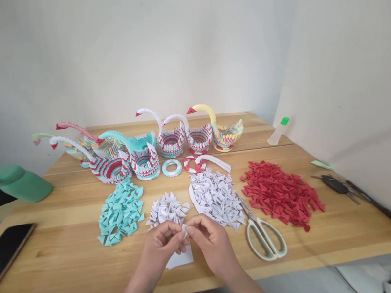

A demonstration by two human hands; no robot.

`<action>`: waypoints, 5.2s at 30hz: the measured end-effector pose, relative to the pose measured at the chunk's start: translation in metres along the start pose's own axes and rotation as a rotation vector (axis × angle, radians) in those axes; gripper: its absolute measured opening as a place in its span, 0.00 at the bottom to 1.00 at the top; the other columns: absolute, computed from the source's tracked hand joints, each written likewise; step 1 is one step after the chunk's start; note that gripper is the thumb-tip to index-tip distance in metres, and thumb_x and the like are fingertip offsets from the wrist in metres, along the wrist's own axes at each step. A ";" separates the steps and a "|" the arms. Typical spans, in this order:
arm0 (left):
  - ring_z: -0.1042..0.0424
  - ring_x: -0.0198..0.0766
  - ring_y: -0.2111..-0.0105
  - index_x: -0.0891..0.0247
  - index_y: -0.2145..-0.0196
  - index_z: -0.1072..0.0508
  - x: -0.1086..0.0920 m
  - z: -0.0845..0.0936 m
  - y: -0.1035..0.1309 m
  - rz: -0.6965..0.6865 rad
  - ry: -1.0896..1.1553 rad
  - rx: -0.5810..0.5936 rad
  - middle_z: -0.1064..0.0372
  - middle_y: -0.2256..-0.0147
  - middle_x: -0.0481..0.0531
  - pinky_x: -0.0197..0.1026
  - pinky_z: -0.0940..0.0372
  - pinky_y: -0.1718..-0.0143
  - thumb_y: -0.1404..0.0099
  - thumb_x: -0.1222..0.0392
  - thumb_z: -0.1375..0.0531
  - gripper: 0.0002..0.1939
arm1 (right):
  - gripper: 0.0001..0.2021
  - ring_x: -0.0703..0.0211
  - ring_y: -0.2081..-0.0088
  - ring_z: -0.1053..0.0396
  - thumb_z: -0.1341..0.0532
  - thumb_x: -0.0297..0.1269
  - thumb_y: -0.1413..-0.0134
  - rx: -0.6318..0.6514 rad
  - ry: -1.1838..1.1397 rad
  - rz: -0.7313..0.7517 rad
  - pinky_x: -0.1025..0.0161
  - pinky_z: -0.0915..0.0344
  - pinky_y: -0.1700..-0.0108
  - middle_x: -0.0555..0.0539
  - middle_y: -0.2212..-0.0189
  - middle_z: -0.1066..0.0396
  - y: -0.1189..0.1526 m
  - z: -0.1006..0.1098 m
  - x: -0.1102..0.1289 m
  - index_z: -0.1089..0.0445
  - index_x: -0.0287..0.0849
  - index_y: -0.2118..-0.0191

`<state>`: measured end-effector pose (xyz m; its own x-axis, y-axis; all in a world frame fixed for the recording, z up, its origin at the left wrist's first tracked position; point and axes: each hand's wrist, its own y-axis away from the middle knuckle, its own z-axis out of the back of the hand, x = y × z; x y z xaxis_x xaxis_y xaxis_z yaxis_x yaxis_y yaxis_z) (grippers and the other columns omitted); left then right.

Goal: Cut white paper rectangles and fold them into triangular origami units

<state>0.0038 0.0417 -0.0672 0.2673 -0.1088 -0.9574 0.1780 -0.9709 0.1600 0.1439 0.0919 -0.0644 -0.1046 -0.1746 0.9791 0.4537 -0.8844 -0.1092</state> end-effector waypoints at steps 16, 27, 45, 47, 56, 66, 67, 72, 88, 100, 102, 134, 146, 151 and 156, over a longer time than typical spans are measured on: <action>0.27 0.38 0.72 0.63 0.67 0.23 0.005 0.010 0.002 -0.198 -0.103 -0.023 0.24 0.72 0.52 0.37 0.34 0.68 0.40 0.57 0.35 0.07 | 0.10 0.61 0.63 0.26 0.43 0.26 0.41 0.050 0.236 0.358 0.67 0.32 0.60 0.49 0.65 0.24 -0.006 0.011 -0.004 0.27 0.46 0.59; 0.25 0.38 0.73 0.62 0.64 0.23 -0.003 0.007 0.009 -0.655 -0.709 -0.082 0.23 0.71 0.51 0.36 0.35 0.70 0.36 0.69 0.40 0.06 | 0.06 0.62 0.69 0.31 0.40 0.34 0.41 0.064 0.249 0.161 0.69 0.37 0.65 0.52 0.72 0.28 -0.006 0.018 0.002 0.27 0.44 0.68; 0.27 0.40 0.73 0.59 0.67 0.20 -0.005 0.010 0.010 -0.563 -0.644 -0.069 0.22 0.72 0.53 0.39 0.36 0.69 0.35 0.64 0.39 0.07 | 0.05 0.60 0.68 0.28 0.40 0.36 0.41 0.058 0.247 0.202 0.66 0.34 0.64 0.50 0.71 0.26 -0.001 0.016 -0.002 0.28 0.44 0.66; 0.27 0.41 0.73 0.59 0.68 0.20 -0.004 0.009 0.011 -0.540 -0.624 -0.079 0.22 0.72 0.53 0.39 0.37 0.69 0.36 0.64 0.39 0.07 | 0.04 0.58 0.65 0.27 0.39 0.36 0.41 0.059 0.287 0.262 0.65 0.33 0.62 0.49 0.68 0.25 -0.002 0.017 -0.002 0.27 0.45 0.62; 0.30 0.39 0.73 0.60 0.72 0.23 -0.010 0.004 0.023 -0.513 -0.568 -0.067 0.26 0.75 0.51 0.37 0.39 0.69 0.36 0.65 0.39 0.08 | 0.08 0.60 0.71 0.31 0.43 0.34 0.37 0.008 0.371 0.539 0.63 0.35 0.68 0.50 0.75 0.28 0.003 0.010 0.008 0.31 0.45 0.68; 0.37 0.33 0.78 0.64 0.65 0.22 0.007 -0.011 0.017 -0.015 0.414 -0.091 0.33 0.79 0.47 0.36 0.40 0.74 0.47 0.51 0.30 0.16 | 0.11 0.57 0.65 0.27 0.44 0.24 0.40 -0.153 0.350 0.638 0.59 0.31 0.63 0.47 0.69 0.25 0.008 0.000 0.009 0.29 0.47 0.59; 0.36 0.33 0.77 0.64 0.65 0.21 0.007 -0.013 0.016 0.024 0.489 -0.065 0.32 0.77 0.48 0.36 0.40 0.74 0.48 0.51 0.29 0.17 | 0.11 0.57 0.65 0.27 0.43 0.24 0.40 -0.175 0.366 0.645 0.59 0.30 0.62 0.47 0.68 0.24 0.008 0.000 0.009 0.28 0.47 0.59; 0.35 0.33 0.73 0.65 0.68 0.19 0.008 -0.018 0.013 0.102 0.601 0.007 0.29 0.72 0.51 0.36 0.38 0.70 0.47 0.53 0.29 0.13 | 0.13 0.54 0.60 0.28 0.43 0.23 0.42 -0.258 0.485 0.726 0.55 0.29 0.59 0.44 0.63 0.25 0.009 -0.003 0.015 0.26 0.48 0.58; 0.25 0.38 0.67 0.65 0.67 0.20 -0.005 0.005 -0.009 0.122 0.563 -0.100 0.22 0.65 0.54 0.36 0.31 0.65 0.51 0.56 0.26 0.15 | 0.11 0.49 0.61 0.26 0.43 0.38 0.40 -0.366 1.128 0.135 0.56 0.30 0.61 0.43 0.61 0.26 0.057 0.137 -0.074 0.28 0.44 0.54; 0.27 0.34 0.71 0.67 0.68 0.23 -0.017 0.006 -0.014 0.204 0.830 -0.041 0.25 0.71 0.52 0.33 0.32 0.69 0.47 0.62 0.28 0.11 | 0.20 0.54 0.69 0.24 0.42 0.45 0.44 -0.339 0.912 0.111 0.63 0.28 0.71 0.42 0.59 0.26 0.050 0.139 -0.022 0.31 0.48 0.46; 0.27 0.33 0.71 0.67 0.68 0.23 -0.018 0.005 -0.015 0.233 0.868 -0.046 0.25 0.71 0.52 0.33 0.32 0.69 0.45 0.63 0.30 0.08 | 0.18 0.54 0.63 0.24 0.41 0.41 0.42 -0.108 0.736 0.219 0.66 0.27 0.67 0.42 0.56 0.26 0.049 0.114 -0.002 0.31 0.50 0.46; 0.30 0.36 0.71 0.66 0.69 0.18 -0.009 0.026 -0.031 0.017 0.299 -0.218 0.22 0.69 0.54 0.37 0.35 0.65 0.50 0.51 0.28 0.16 | 0.20 0.58 0.53 0.27 0.42 0.26 0.43 0.195 0.638 0.383 0.68 0.29 0.53 0.42 0.56 0.28 0.024 0.056 0.008 0.33 0.46 0.45; 0.30 0.37 0.72 0.65 0.70 0.18 -0.006 0.031 -0.033 -0.015 0.269 -0.101 0.22 0.69 0.55 0.39 0.35 0.65 0.47 0.49 0.30 0.15 | 0.21 0.57 0.54 0.27 0.43 0.25 0.44 0.170 0.643 0.402 0.67 0.29 0.53 0.43 0.57 0.27 0.025 0.050 0.001 0.34 0.46 0.44; 0.29 0.36 0.72 0.66 0.70 0.18 0.002 0.031 -0.034 0.010 0.282 -0.056 0.22 0.69 0.55 0.37 0.34 0.65 0.47 0.51 0.30 0.14 | 0.21 0.58 0.56 0.26 0.43 0.24 0.44 0.136 0.628 0.451 0.68 0.29 0.55 0.43 0.58 0.27 0.023 0.044 0.001 0.32 0.45 0.46; 0.28 0.36 0.71 0.67 0.70 0.19 -0.003 0.032 -0.034 0.039 0.502 -0.106 0.23 0.71 0.54 0.36 0.33 0.66 0.49 0.54 0.28 0.13 | 0.20 0.59 0.57 0.26 0.42 0.27 0.45 0.141 0.554 0.404 0.69 0.28 0.56 0.44 0.59 0.26 0.023 0.042 -0.002 0.31 0.47 0.47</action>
<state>-0.0335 0.0686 -0.0776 0.6926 -0.0038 -0.7213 0.2466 -0.9385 0.2417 0.1920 0.0906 -0.0619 -0.3225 -0.7061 0.6304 0.6591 -0.6455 -0.3859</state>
